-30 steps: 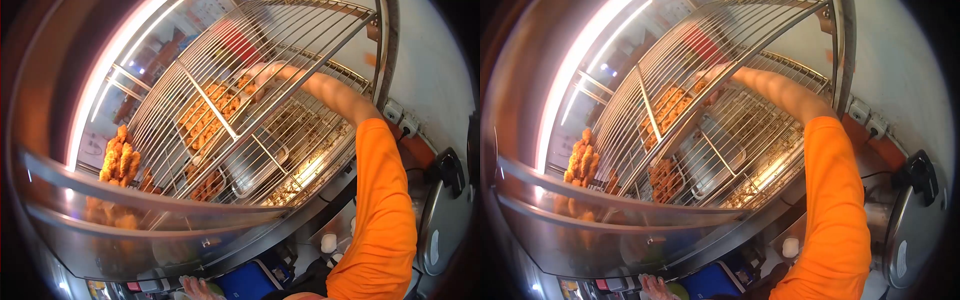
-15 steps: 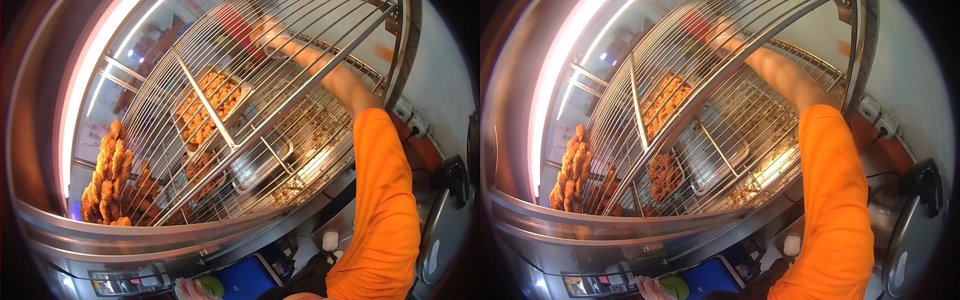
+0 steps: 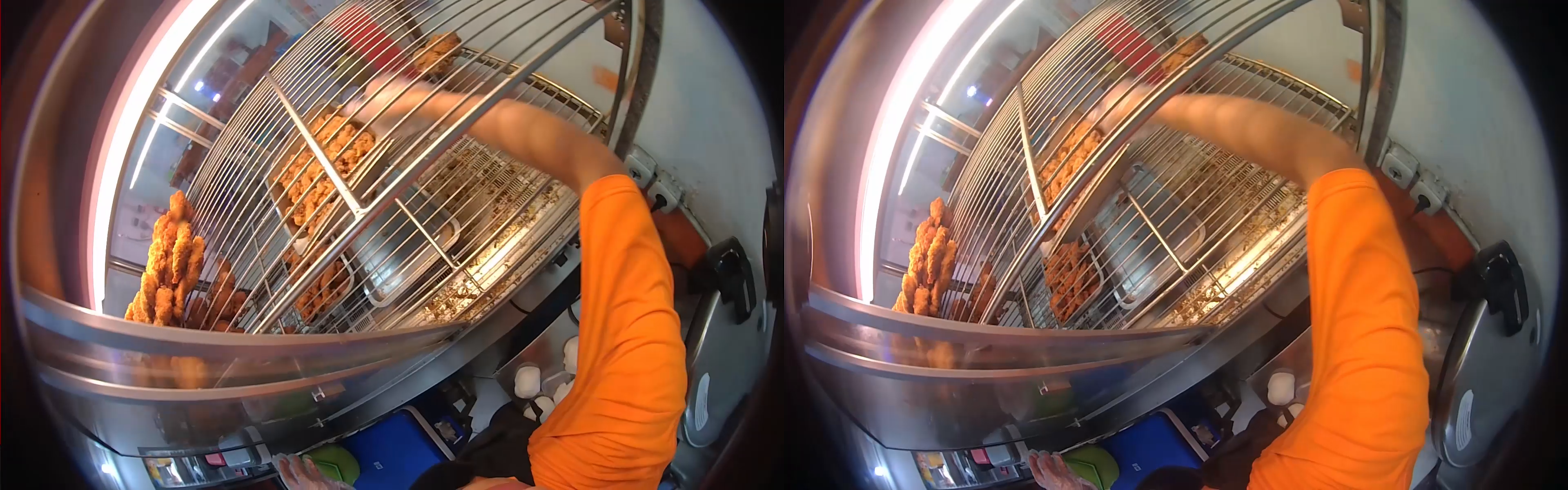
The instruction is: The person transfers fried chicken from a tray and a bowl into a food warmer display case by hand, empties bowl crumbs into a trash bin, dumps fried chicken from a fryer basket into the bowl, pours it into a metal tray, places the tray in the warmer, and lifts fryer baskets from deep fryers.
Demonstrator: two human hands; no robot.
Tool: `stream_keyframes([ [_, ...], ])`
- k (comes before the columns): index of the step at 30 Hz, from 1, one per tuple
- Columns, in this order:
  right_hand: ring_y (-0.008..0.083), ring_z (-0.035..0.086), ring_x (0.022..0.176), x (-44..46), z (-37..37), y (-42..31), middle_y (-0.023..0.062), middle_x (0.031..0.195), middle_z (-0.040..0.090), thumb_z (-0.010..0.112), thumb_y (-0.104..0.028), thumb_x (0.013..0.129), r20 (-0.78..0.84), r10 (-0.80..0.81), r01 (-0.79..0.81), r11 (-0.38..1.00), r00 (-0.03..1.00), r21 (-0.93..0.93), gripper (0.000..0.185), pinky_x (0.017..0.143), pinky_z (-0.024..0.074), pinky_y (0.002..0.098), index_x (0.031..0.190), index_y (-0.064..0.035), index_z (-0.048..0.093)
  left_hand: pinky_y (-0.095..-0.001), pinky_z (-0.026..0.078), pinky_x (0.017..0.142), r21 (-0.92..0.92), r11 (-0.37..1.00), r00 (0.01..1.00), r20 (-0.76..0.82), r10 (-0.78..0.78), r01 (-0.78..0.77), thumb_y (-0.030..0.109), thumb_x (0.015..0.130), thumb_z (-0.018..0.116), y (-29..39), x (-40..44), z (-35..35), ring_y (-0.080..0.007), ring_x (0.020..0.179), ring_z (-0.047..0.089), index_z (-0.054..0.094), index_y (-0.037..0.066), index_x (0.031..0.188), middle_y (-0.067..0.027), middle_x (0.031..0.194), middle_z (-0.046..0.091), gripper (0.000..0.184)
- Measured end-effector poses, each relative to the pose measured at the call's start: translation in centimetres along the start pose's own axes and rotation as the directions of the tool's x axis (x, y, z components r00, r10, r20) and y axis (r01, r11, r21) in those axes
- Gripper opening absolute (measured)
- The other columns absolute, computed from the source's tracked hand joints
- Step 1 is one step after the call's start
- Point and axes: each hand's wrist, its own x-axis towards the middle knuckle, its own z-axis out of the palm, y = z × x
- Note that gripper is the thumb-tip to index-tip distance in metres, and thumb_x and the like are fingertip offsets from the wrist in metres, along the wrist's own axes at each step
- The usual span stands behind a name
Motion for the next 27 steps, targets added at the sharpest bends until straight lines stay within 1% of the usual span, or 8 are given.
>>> stream_keyframes([
  [3, 0.0258, 0.064, 0.098, -0.6, 0.7, -2.3, 0.0114, 0.107, 0.068, 0.071, -0.011, 0.072, 0.057, -0.075, 0.074, 0.997, 0.996, 0.012, 0.04, 0.082, 0.0516, 0.0384, 0.112, -0.0124, 0.068, -0.0495, 0.03, 0.11, 0.274, 0.935, 0.963, 0.206, 0.173, -0.227, 0.052, 0.102, 0.018, 1.6, 0.7, -1.2, -0.0275, 0.133, 0.035, 0.033, 0.014, 0.141, -0.0132, 0.145, 0.036, 0.057],
  [4, 0.0259, 0.064, 0.098, -0.7, 0.9, -2.6, 0.0114, 0.107, 0.068, 0.07, -0.011, 0.072, 0.07, -0.087, 0.086, 0.996, 0.994, 0.013, 0.04, 0.081, 0.0516, 0.0384, 0.112, -0.0124, 0.068, -0.0479, 0.033, 0.106, 0.03, 0.993, 0.994, 0.017, 0.112, -0.112, 0.043, 0.097, 0.033, 3.0, 0.4, -0.9, -0.0284, 0.13, 0.039, 0.037, 0.01, 0.139, -0.0129, 0.142, 0.04, 0.054],
  [6, 0.0261, 0.064, 0.097, -1.1, 1.0, -3.0, 0.0114, 0.107, 0.068, 0.07, -0.011, 0.072, 0.093, -0.104, 0.104, 0.995, 0.99, 0.012, 0.04, 0.081, 0.0516, 0.0384, 0.111, -0.0124, 0.068, -0.0445, 0.04, 0.098, -0.484, 0.875, 0.945, -0.284, -0.163, 0.006, 0.026, 0.086, 0.061, 9.7, -1.3, 1.3, -0.0302, 0.125, 0.047, 0.043, 0.003, 0.135, -0.0123, 0.136, 0.047, 0.056],
  [11, 0.0267, 0.065, 0.097, -2.2, 0.6, -2.7, 0.0115, 0.106, 0.068, 0.07, -0.011, 0.072, 0.108, -0.112, 0.111, 0.994, 0.988, 0.009, 0.039, 0.08, 0.0515, 0.0385, 0.11, -0.0124, 0.068, -0.0498, 0.031, 0.105, -0.549, 0.835, 0.896, -0.361, -0.258, 0.019, 0.029, 0.088, 0.058, 5.7, -2.6, -2.4, -0.034, 0.131, 0.042, 0.04, 0.004, 0.139, -0.0138, 0.144, 0.042, 0.06],
  [14, 0.0271, 0.065, 0.096, -3.4, 0.2, -2.0, 0.0115, 0.105, 0.069, 0.07, -0.011, 0.071, 0.118, -0.103, 0.102, 0.995, 0.988, 0.016, 0.039, 0.08, 0.0515, 0.0385, 0.11, -0.0124, 0.069, -0.049, 0.03, 0.106, -0.51, 0.86, 0.86, -0.427, -0.279, 0.026, 0.029, 0.088, 0.057, 3.3, -3.7, -4.5, -0.0345, 0.133, 0.04, 0.04, 0.005, 0.141, -0.0143, 0.144, 0.042, 0.061],
  [17, 0.0274, 0.065, 0.096, -4.2, -0.4, -1.5, 0.0115, 0.105, 0.069, 0.069, -0.011, 0.071, 0.134, -0.097, 0.094, 0.995, 0.986, 0.023, 0.038, 0.079, 0.0515, 0.0386, 0.109, -0.0124, 0.069, -0.0494, 0.03, 0.105, -0.477, 0.879, 0.841, -0.466, -0.274, 0.021, 0.026, 0.09, 0.057, 5.0, -4.7, -4.9, -0.0352, 0.132, 0.04, 0.043, 0.005, 0.135, -0.0131, 0.142, 0.043, 0.052],
  [20, 0.0278, 0.065, 0.095, -5.0, -0.6, -1.1, 0.0116, 0.104, 0.069, 0.069, -0.012, 0.071, 0.15, -0.087, 0.083, 0.996, 0.985, 0.033, 0.038, 0.078, 0.0514, 0.0386, 0.109, -0.0124, 0.069, -0.048, 0.028, 0.108, -0.507, 0.861, 0.842, -0.443, -0.307, 0.047, 0.029, 0.089, 0.057, 3.1, -4.1, -5.3, -0.0349, 0.133, 0.039, 0.04, 0.004, 0.14, -0.0142, 0.145, 0.041, 0.06],
  [27, 0.0286, 0.065, 0.094, -5.8, -0.7, -1.2, 0.0116, 0.103, 0.07, 0.069, -0.012, 0.071, 0.169, -0.079, 0.063, 0.993, 0.982, 0.097, 0.037, 0.077, 0.0514, 0.0387, 0.108, -0.0124, 0.07, -0.0489, 0.03, 0.108, -0.589, 0.808, 0.862, -0.404, -0.307, 0.012, 0.028, 0.089, 0.058, 1.2, -2.9, -4.8, -0.0353, 0.132, 0.04, 0.042, 0.004, 0.138, -0.0154, 0.143, 0.042, 0.057],
])
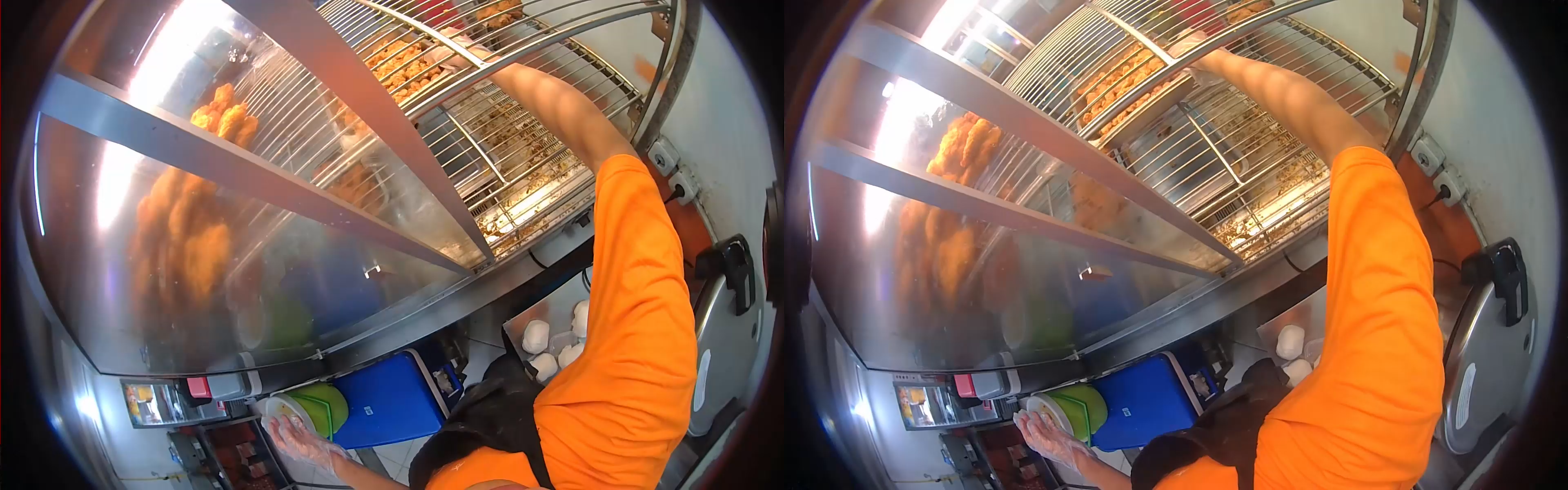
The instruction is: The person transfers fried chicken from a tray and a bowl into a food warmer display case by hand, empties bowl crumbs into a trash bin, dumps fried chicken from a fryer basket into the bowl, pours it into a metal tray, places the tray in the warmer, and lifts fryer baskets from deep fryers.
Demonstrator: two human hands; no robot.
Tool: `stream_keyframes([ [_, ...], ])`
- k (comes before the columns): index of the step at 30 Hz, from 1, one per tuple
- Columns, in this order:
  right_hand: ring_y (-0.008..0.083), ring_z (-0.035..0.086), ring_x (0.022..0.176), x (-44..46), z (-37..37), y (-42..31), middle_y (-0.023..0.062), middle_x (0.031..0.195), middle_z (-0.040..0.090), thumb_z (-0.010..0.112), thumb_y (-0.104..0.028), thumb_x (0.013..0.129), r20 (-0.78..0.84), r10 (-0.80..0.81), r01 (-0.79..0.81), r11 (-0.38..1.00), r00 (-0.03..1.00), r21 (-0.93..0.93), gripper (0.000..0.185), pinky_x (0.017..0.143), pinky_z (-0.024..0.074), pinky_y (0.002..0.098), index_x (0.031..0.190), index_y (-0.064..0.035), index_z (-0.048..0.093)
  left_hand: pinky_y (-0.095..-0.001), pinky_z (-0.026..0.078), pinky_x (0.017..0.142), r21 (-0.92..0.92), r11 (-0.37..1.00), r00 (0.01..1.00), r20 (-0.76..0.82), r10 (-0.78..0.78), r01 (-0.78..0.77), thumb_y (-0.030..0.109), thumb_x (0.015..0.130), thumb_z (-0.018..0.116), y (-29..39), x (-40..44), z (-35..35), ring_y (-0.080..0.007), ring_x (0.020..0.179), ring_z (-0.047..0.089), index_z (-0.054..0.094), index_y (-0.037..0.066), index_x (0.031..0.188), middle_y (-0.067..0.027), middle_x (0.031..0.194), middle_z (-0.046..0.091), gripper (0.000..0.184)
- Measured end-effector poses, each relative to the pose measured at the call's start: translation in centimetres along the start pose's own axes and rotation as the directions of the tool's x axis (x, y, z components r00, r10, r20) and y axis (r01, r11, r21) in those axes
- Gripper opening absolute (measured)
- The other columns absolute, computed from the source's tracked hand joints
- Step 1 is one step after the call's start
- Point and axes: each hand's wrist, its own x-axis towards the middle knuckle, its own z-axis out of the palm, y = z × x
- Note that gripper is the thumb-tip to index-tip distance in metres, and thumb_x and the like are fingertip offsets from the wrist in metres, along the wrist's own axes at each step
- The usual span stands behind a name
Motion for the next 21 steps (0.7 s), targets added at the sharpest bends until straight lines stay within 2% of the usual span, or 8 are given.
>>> stream_keyframes([
  [9, 0.0296, 0.066, 0.093, 2.4, 2.6, -2.3, 0.0117, 0.101, 0.07, 0.068, -0.012, 0.071, 0.041, 0.054, -0.066, 0.915, 0.998, 0.398, 0.036, 0.075, 0.0513, 0.0388, 0.106, -0.0124, 0.07, -0.0515, 0.033, 0.106, -0.047, 0.999, 0.998, 0.065, 0.018, -0.015, 0.029, 0.088, 0.059, 0.2, 0.8, 0.9, -0.0386, 0.128, 0.042, 0.04, 0.002, 0.138, -0.019, 0.14, 0.041, 0.059],
  [10, 0.0298, 0.066, 0.093, 2.7, 2.8, -2.6, 0.0118, 0.101, 0.07, 0.068, -0.012, 0.071, 0.067, 0.009, -0.033, 0.934, 0.998, 0.357, 0.035, 0.075, 0.0513, 0.0388, 0.106, -0.0124, 0.07, -0.047, 0.034, 0.105, -0.039, 0.999, 0.998, 0.066, 0.014, -0.012, 0.026, 0.09, 0.057, 0.4, 0.9, 1.1, -0.0353, 0.127, 0.045, 0.041, 0.002, 0.136, -0.0171, 0.139, 0.045, 0.054],
  [12, 0.0316, 0.065, 0.091, 2.4, 1.2, -2.9, 0.0134, 0.098, 0.07, 0.067, -0.015, 0.073, 0.224, -0.221, 0.25, 0.962, 0.949, -0.111, 0.028, 0.075, 0.0516, 0.0382, 0.099, -0.0104, 0.071, -0.047, 0.034, 0.105, -0.025, 0.999, 0.996, 0.086, 0.026, -0.024, 0.026, 0.09, 0.057, 0.8, 0.9, 1.6, -0.0348, 0.127, 0.044, 0.041, 0.002, 0.136, -0.0169, 0.138, 0.045, 0.054],
  [14, 0.0322, 0.064, 0.089, 3.2, 2.3, -3.8, 0.0134, 0.095, 0.069, 0.067, -0.016, 0.073, 0.19, -0.194, 0.241, 0.933, 0.962, -0.266, 0.023, 0.074, 0.0516, 0.038, 0.094, -0.0102, 0.072, -0.0471, 0.034, 0.105, -0.02, 0.999, 0.995, 0.096, 0.027, -0.025, 0.026, 0.09, 0.058, 0.9, 0.6, 2.2, -0.0346, 0.127, 0.043, 0.041, 0.002, 0.136, -0.0168, 0.138, 0.045, 0.055],
  [15, 0.0308, 0.064, 0.09, 3.4, 2.4, -3.6, 0.0115, 0.094, 0.069, 0.068, -0.018, 0.072, 0.259, -0.227, 0.31, 0.884, 0.939, -0.35, 0.023, 0.073, 0.0513, 0.0384, 0.094, -0.0111, 0.072, -0.0472, 0.034, 0.105, -0.017, 0.999, 0.994, 0.106, 0.029, -0.027, 0.027, 0.09, 0.058, 1.1, 0.6, 2.6, -0.0345, 0.127, 0.043, 0.041, 0.002, 0.136, -0.0169, 0.138, 0.045, 0.055],
  [17, 0.0278, 0.064, 0.09, 2.9, 3.0, -3.3, 0.0114, 0.093, 0.069, 0.072, -0.013, 0.067, -0.024, -0.06, 0.062, 0.993, 0.998, 0.1, 0.025, 0.069, 0.0514, 0.0383, 0.092, -0.01, 0.072, -0.0476, 0.034, 0.105, -0.024, 1.0, 0.991, 0.133, 0.02, -0.017, 0.027, 0.089, 0.058, 0.8, 0.5, 3.8, -0.0347, 0.127, 0.043, 0.041, 0.002, 0.135, -0.0172, 0.138, 0.045, 0.055],
  [18, 0.024, 0.064, 0.089, 3.0, 3.2, -3.0, 0.0109, 0.093, 0.069, 0.075, -0.007, 0.062, 0.054, -0.163, 0.168, 0.98, 0.985, -0.103, 0.027, 0.067, 0.051, 0.0369, 0.089, -0.0104, 0.072, -0.0479, 0.034, 0.105, -0.027, 1.0, 0.989, 0.147, 0.012, -0.008, 0.027, 0.089, 0.058, 0.5, 0.5, 4.3, -0.0349, 0.127, 0.043, 0.041, 0.001, 0.135, -0.0174, 0.138, 0.045, 0.055],
  [21, 0.023, 0.063, 0.083, 2.6, 1.0, -4.5, 0.0084, 0.088, 0.068, 0.075, -0.009, 0.065, 0.34, -0.123, 0.237, 0.917, 0.933, -0.319, 0.026, 0.073, 0.052, 0.0352, 0.09, -0.0117, 0.071, -0.049, 0.033, 0.105, -0.031, 0.999, 0.982, 0.189, 0.023, -0.017, 0.028, 0.089, 0.059, 0.5, 0.2, 5.3, -0.0354, 0.127, 0.043, 0.041, 0.001, 0.135, -0.0181, 0.137, 0.045, 0.056],
])
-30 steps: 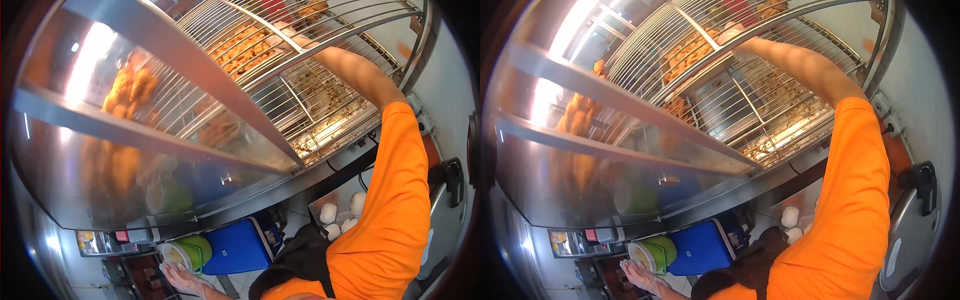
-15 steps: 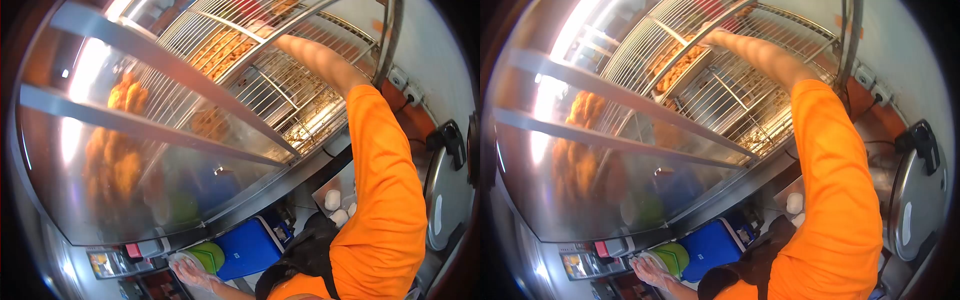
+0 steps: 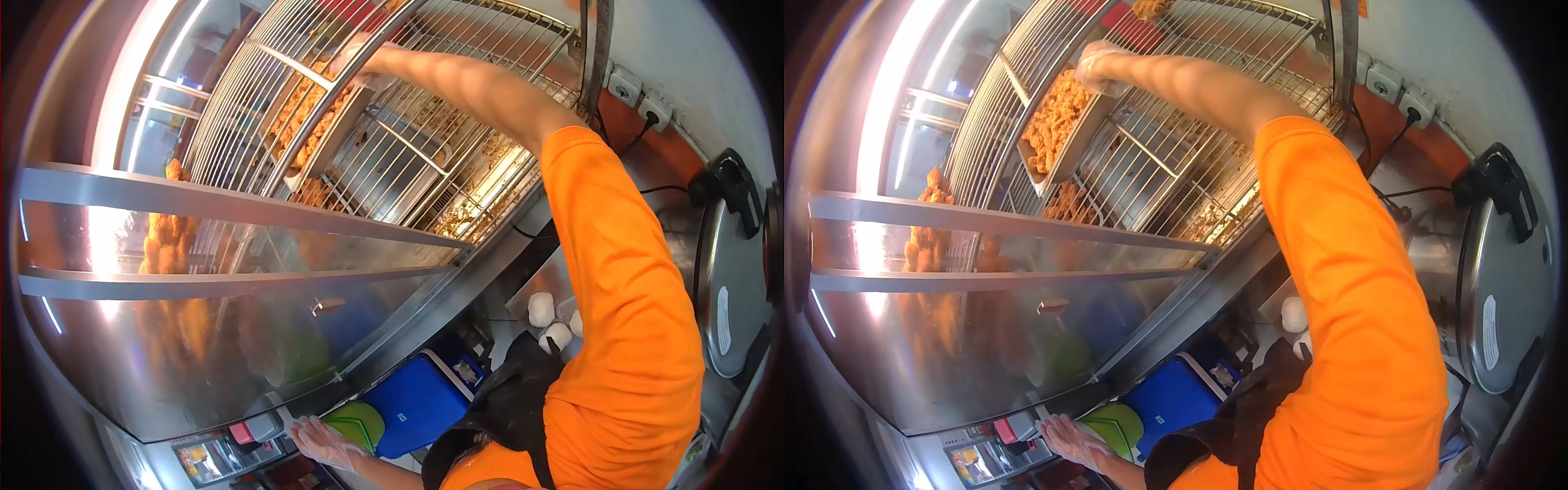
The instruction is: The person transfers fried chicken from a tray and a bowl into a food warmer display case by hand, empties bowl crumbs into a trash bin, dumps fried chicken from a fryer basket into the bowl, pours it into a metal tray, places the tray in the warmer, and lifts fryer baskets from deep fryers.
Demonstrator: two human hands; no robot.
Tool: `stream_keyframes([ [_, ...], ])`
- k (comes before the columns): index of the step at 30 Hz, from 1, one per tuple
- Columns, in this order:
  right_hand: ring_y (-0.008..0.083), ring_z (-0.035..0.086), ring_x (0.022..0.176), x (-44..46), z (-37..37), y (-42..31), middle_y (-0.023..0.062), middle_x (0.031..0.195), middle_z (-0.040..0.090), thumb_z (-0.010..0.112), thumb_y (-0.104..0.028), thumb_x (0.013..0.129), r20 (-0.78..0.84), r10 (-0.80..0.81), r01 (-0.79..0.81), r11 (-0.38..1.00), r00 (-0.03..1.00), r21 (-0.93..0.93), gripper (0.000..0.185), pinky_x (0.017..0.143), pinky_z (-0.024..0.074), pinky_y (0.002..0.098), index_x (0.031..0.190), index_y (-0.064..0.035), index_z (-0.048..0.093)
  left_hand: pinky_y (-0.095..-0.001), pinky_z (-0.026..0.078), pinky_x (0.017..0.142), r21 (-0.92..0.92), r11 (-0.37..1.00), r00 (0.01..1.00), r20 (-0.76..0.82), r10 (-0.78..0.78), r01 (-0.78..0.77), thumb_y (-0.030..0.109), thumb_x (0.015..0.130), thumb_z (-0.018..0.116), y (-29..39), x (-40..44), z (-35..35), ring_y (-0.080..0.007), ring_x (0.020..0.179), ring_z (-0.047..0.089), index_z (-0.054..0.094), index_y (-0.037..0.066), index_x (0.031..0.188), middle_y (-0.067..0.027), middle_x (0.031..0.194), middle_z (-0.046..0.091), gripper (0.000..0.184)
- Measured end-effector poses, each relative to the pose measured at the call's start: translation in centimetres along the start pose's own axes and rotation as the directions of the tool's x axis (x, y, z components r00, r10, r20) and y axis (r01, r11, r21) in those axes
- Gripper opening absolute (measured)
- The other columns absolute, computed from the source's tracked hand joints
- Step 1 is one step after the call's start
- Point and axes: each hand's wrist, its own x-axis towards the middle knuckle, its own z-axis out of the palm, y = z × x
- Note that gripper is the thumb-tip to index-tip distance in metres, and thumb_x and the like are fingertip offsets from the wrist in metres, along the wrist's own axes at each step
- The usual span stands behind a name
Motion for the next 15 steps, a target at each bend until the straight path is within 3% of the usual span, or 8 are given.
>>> stream_keyframes([
  [3, 0.0219, 0.065, 0.09, -6.7, -3.5, 1.9, 0.0109, 0.097, 0.069, 0.055, -0.036, 0.091, -0.258, 0.0, 0.11, 0.904, 0.966, 0.412, 0.034, 0.083, 0.053, 0.0324, 0.096, -0.006, 0.07, -0.0502, 0.032, 0.106, 0.009, 1.0, 1.0, -0.011, 0.002, -0.002, 0.028, 0.089, 0.059, -0.1, 0.0, -0.3, -0.0356, 0.128, 0.043, 0.04, 0.002, 0.136, -0.0184, 0.138, 0.045, 0.057],
  [6, 0.0214, 0.066, 0.093, -12.7, -3.7, -1.1, 0.0127, 0.1, 0.069, 0.053, -0.042, 0.093, -0.555, -0.147, 0.262, 0.956, 0.819, 0.134, 0.042, 0.087, 0.0522, 0.0325, 0.1, -0.0035, 0.069, -0.0507, 0.032, 0.106, 0.025, 1.0, 0.998, -0.063, -0.012, 0.013, 0.028, 0.089, 0.058, -0.3, 0.2, -1.9, -0.0358, 0.128, 0.042, 0.039, 0.002, 0.137, -0.0186, 0.139, 0.044, 0.057],
  [8, 0.0237, 0.061, 0.104, -18.5, -5.6, -3.7, 0.0146, 0.115, 0.062, 0.056, -0.042, 0.093, -0.366, -0.051, 0.298, 0.689, 0.929, 0.661, 0.045, 0.093, 0.0496, 0.0341, 0.117, -0.0046, 0.061, -0.0506, 0.031, 0.107, 0.011, 0.999, 0.995, -0.096, -0.035, 0.036, 0.027, 0.09, 0.058, -0.6, 0.1, -2.7, -0.0357, 0.129, 0.042, 0.039, 0.002, 0.137, -0.0188, 0.139, 0.044, 0.057],
  [9, 0.0262, 0.057, 0.115, -21.9, -6.6, -5.4, 0.0161, 0.13, 0.056, 0.058, -0.04, 0.093, 0.001, -0.11, 0.017, 0.165, 0.994, 0.986, 0.053, 0.098, 0.0473, 0.0358, 0.133, -0.0065, 0.053, -0.0505, 0.031, 0.107, -0.008, 0.999, 0.993, -0.108, -0.053, 0.052, 0.027, 0.09, 0.058, -0.7, 0.1, -2.7, -0.0356, 0.129, 0.042, 0.039, 0.002, 0.137, -0.0189, 0.139, 0.044, 0.057],
  [11, 0.0186, 0.062, 0.1, -25.4, -4.8, -9.3, 0.0128, 0.12, 0.063, 0.068, -0.041, 0.086, -0.303, -0.167, 0.31, 0.017, 0.938, 0.951, 0.056, 0.084, 0.0516, 0.0311, 0.128, -0.0058, 0.058, -0.0495, 0.031, 0.107, -0.046, 0.996, 0.987, -0.135, -0.082, 0.076, 0.024, 0.09, 0.058, -0.9, 0.2, -2.1, -0.0348, 0.13, 0.041, 0.039, 0.001, 0.135, -0.0184, 0.137, 0.044, 0.054],
  [12, 0.0177, 0.063, 0.097, -25.7, -3.9, -10.1, 0.012, 0.115, 0.064, 0.073, -0.037, 0.082, -0.445, -0.267, 0.499, 0.185, 0.855, 0.847, 0.056, 0.081, 0.0522, 0.0322, 0.125, -0.0048, 0.06, -0.0488, 0.032, 0.107, -0.069, 0.997, 0.994, -0.097, -0.054, 0.047, 0.023, 0.091, 0.057, -0.7, 0.4, -1.5, -0.0343, 0.13, 0.042, 0.04, 0.0, 0.134, -0.018, 0.137, 0.044, 0.053],
  [13, 0.0197, 0.063, 0.09, -26.3, -3.3, -12.2, 0.0095, 0.101, 0.066, 0.076, -0.035, 0.08, -0.467, -0.246, 0.456, -0.105, 0.849, 0.884, 0.05, 0.076, 0.0514, 0.0331, 0.116, -0.0029, 0.063, -0.048, 0.032, 0.107, -0.09, 0.996, 0.998, -0.064, -0.022, 0.016, 0.022, 0.091, 0.057, -0.6, 0.6, -0.7, -0.0338, 0.129, 0.042, 0.04, 0.0, 0.134, -0.0175, 0.136, 0.044, 0.051],
  [15, 0.0219, 0.058, 0.075, -26.1, -2.2, -14.3, 0.0081, 0.081, 0.061, 0.078, -0.031, 0.076, -0.574, -0.093, 0.581, 0.111, 0.814, 0.806, 0.034, 0.07, 0.0464, 0.0345, 0.091, -0.0032, 0.065, -0.0463, 0.034, 0.107, -0.127, 0.992, 0.999, -0.029, 0.015, -0.018, 0.019, 0.091, 0.057, 0.6, 0.3, 2.0, -0.0325, 0.128, 0.043, 0.04, -0.001, 0.132, -0.0163, 0.135, 0.045, 0.049],
])
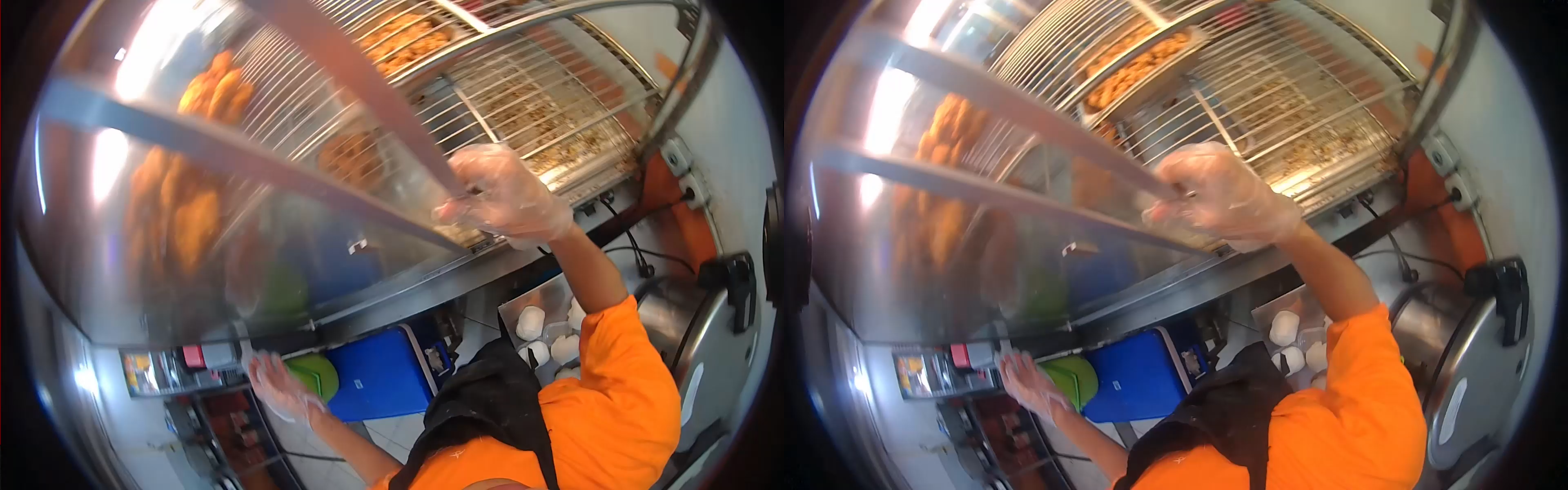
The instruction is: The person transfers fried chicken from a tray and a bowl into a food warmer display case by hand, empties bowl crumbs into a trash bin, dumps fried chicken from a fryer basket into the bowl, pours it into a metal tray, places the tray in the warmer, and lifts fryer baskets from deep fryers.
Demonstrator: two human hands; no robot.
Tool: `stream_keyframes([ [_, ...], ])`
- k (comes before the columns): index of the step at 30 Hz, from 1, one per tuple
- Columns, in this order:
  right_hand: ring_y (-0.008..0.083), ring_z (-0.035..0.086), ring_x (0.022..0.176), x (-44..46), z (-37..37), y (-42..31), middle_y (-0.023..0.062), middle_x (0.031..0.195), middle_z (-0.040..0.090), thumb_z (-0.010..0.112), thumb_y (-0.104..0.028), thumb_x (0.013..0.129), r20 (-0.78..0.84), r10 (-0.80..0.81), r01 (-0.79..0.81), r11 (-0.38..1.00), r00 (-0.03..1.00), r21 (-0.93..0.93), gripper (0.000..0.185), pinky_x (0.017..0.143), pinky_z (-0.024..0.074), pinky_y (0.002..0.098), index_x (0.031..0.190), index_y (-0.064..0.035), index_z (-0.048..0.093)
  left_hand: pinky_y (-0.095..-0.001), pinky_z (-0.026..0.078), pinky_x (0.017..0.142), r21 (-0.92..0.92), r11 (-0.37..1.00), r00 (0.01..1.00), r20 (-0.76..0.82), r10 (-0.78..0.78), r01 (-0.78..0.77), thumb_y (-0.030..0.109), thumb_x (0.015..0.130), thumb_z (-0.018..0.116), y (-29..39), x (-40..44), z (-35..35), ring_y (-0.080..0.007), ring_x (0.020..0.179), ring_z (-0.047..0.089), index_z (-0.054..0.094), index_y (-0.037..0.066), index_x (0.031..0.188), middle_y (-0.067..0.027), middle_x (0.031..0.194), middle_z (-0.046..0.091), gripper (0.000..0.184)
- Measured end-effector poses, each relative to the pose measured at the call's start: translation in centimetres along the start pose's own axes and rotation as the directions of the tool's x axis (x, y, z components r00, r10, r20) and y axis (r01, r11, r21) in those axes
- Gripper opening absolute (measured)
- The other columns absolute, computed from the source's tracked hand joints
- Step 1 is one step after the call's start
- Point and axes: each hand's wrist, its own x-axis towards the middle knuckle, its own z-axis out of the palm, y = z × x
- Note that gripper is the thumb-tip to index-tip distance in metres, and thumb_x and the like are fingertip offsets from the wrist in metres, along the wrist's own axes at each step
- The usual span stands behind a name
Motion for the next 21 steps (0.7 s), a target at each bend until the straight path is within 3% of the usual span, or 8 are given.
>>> stream_keyframes([
  [1, 0.0224, 0.056, 0.07, -0.1, 0.5, 0.0, 0.0081, 0.076, 0.059, 0.078, -0.03, 0.075, -0.094, -0.012, -0.002, 0.989, 0.996, -0.15, 0.031, 0.068, 0.0446, 0.0348, 0.083, -0.0037, 0.064, -0.0452, 0.035, 0.106, -0.016, 1.0, 1.0, 0.001, 0.003, -0.003, 0.018, 0.091, 0.057, 0.9, -0.3, 2.0, -0.0317, 0.126, 0.044, 0.041, -0.002, 0.131, -0.0155, 0.134, 0.046, 0.047],
  [5, 0.0236, 0.056, 0.073, -0.3, 0.0, -1.7, 0.0096, 0.073, 0.058, 0.075, -0.02, 0.075, -0.151, 0.078, -0.114, 0.962, 0.986, -0.247, 0.021, 0.07, 0.0437, 0.0361, 0.082, -0.0034, 0.064, -0.0476, 0.033, 0.108, -0.006, 1.0, 1.0, 0.006, 0.01, -0.01, 0.02, 0.093, 0.056, 1.0, 0.1, 4.6, -0.0328, 0.128, 0.041, 0.037, 0.001, 0.136, -0.0183, 0.138, 0.043, 0.051],
  [9, 0.02, 0.054, 0.079, -3.2, -2.5, -2.1, 0.0071, 0.082, 0.057, 0.069, -0.024, 0.08, -0.41, 0.41, -0.536, 0.802, 0.815, -0.263, 0.026, 0.075, 0.0431, 0.0335, 0.091, -0.0014, 0.061, -0.049, 0.03, 0.11, -0.002, 1.0, 0.989, -0.146, -0.01, 0.01, 0.021, 0.094, 0.056, -0.8, 2.2, 0.4, -0.0351, 0.133, 0.037, 0.036, 0.001, 0.138, -0.0202, 0.143, 0.038, 0.052],
  [11, 0.0175, 0.053, 0.082, -5.1, -4.7, -0.5, 0.004, 0.086, 0.059, 0.065, -0.029, 0.087, -0.486, 0.3, -0.436, 0.878, 0.821, -0.195, 0.031, 0.076, 0.043, 0.0307, 0.098, 0.0002, 0.062, -0.0497, 0.029, 0.111, -0.013, 0.999, 0.973, -0.228, -0.043, 0.042, 0.023, 0.094, 0.055, -1.2, 2.2, -2.4, -0.036, 0.135, 0.036, 0.035, 0.001, 0.138, -0.0212, 0.146, 0.036, 0.053],
  [13, 0.0182, 0.056, 0.092, -7.0, -6.7, 0.3, 0.0054, 0.098, 0.061, 0.059, -0.029, 0.093, -0.618, 0.287, -0.516, 0.825, 0.732, -0.229, 0.034, 0.081, 0.0451, 0.0314, 0.109, 0.0016, 0.06, -0.0499, 0.029, 0.111, -0.001, 0.999, 0.953, -0.299, -0.043, 0.045, 0.026, 0.094, 0.056, -2.1, 1.9, -6.5, -0.036, 0.134, 0.037, 0.035, 0.003, 0.139, -0.0192, 0.145, 0.038, 0.055],
  [16, 0.0228, 0.057, 0.105, -6.7, -4.4, -2.4, 0.0095, 0.113, 0.06, 0.055, -0.025, 0.096, -0.923, 0.002, -0.579, 0.779, 0.385, -0.24, 0.036, 0.09, 0.0464, 0.0344, 0.119, 0.0016, 0.057, -0.0486, 0.031, 0.11, 0.025, 0.998, 0.919, -0.392, -0.048, 0.063, 0.026, 0.093, 0.057, -2.2, -0.1, -10.3, -0.0346, 0.133, 0.039, 0.037, 0.005, 0.138, -0.0169, 0.142, 0.042, 0.054],
  [19, 0.0264, 0.051, 0.121, -6.6, -0.4, -2.0, 0.0111, 0.129, 0.054, 0.054, -0.019, 0.096, -0.865, -0.201, -0.272, 0.896, 0.46, -0.352, 0.037, 0.099, 0.0447, 0.0359, 0.127, 0.0004, 0.053, -0.0457, 0.034, 0.107, -0.008, 0.994, 0.844, -0.527, -0.1, 0.113, 0.023, 0.091, 0.059, -2.5, -1.7, -13.0, -0.0306, 0.131, 0.041, 0.042, 0.005, 0.134, -0.0147, 0.136, 0.047, 0.049],
  [21, 0.0269, 0.047, 0.125, -4.9, 4.0, -2.9, 0.011, 0.134, 0.05, 0.052, -0.019, 0.097, -0.767, -0.262, -0.39, 0.739, 0.585, -0.549, 0.037, 0.1, 0.0445, 0.036, 0.129, -0.0002, 0.053, -0.0461, 0.033, 0.108, -0.02, 0.988, 0.826, -0.546, -0.142, 0.156, 0.024, 0.091, 0.06, -2.9, -2.2, -14.3, -0.0313, 0.131, 0.041, 0.042, 0.006, 0.134, -0.0158, 0.14, 0.045, 0.05],
])
